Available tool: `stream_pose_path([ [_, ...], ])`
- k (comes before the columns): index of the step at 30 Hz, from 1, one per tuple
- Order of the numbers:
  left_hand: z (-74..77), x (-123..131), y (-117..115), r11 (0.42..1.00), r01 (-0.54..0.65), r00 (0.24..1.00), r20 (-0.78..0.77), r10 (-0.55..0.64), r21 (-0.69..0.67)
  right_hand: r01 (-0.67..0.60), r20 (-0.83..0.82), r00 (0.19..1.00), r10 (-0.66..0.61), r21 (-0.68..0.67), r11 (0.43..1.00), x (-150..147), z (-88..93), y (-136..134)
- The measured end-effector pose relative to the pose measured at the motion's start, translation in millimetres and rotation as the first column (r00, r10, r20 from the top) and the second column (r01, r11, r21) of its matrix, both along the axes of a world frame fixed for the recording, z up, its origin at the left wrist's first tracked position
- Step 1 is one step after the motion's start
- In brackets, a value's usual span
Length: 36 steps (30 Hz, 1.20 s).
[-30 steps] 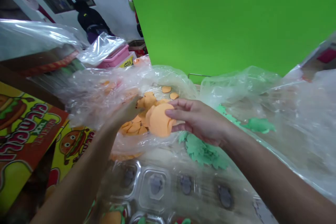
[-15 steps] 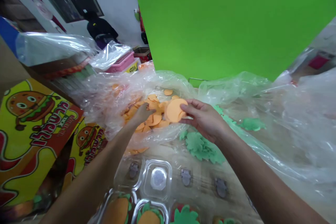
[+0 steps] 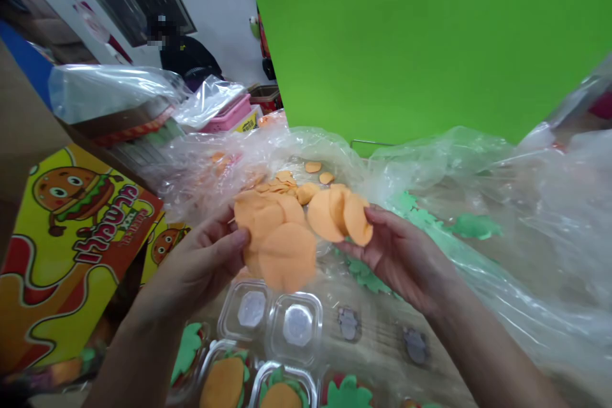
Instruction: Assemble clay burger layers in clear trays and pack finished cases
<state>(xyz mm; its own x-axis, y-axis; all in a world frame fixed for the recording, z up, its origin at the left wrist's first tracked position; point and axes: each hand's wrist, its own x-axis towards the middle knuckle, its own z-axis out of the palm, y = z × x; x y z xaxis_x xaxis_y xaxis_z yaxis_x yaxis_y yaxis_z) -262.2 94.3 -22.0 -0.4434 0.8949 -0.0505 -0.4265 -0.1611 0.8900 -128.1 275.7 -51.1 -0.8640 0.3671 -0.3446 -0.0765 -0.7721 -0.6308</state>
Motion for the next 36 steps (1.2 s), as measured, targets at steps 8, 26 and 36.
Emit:
stream_pose_path([
  [8,10.7,14,-6,0.999,0.017,1.0,-0.011,-0.017,0.042,-0.047,0.046,0.998,0.046,0.019,0.999,46,5.4,-21],
  [26,-19.4,91,-38,0.857,-0.504,0.622,-0.735,0.272,-0.109,-0.228,-0.209,0.963,0.172,-0.283,0.932,48,9.0,-108],
  [36,-10.3,133,-65,0.995,-0.1,0.279,-0.959,0.057,0.03,-0.161,-0.069,0.985,0.161,0.003,0.987,106,19.4,-129],
])
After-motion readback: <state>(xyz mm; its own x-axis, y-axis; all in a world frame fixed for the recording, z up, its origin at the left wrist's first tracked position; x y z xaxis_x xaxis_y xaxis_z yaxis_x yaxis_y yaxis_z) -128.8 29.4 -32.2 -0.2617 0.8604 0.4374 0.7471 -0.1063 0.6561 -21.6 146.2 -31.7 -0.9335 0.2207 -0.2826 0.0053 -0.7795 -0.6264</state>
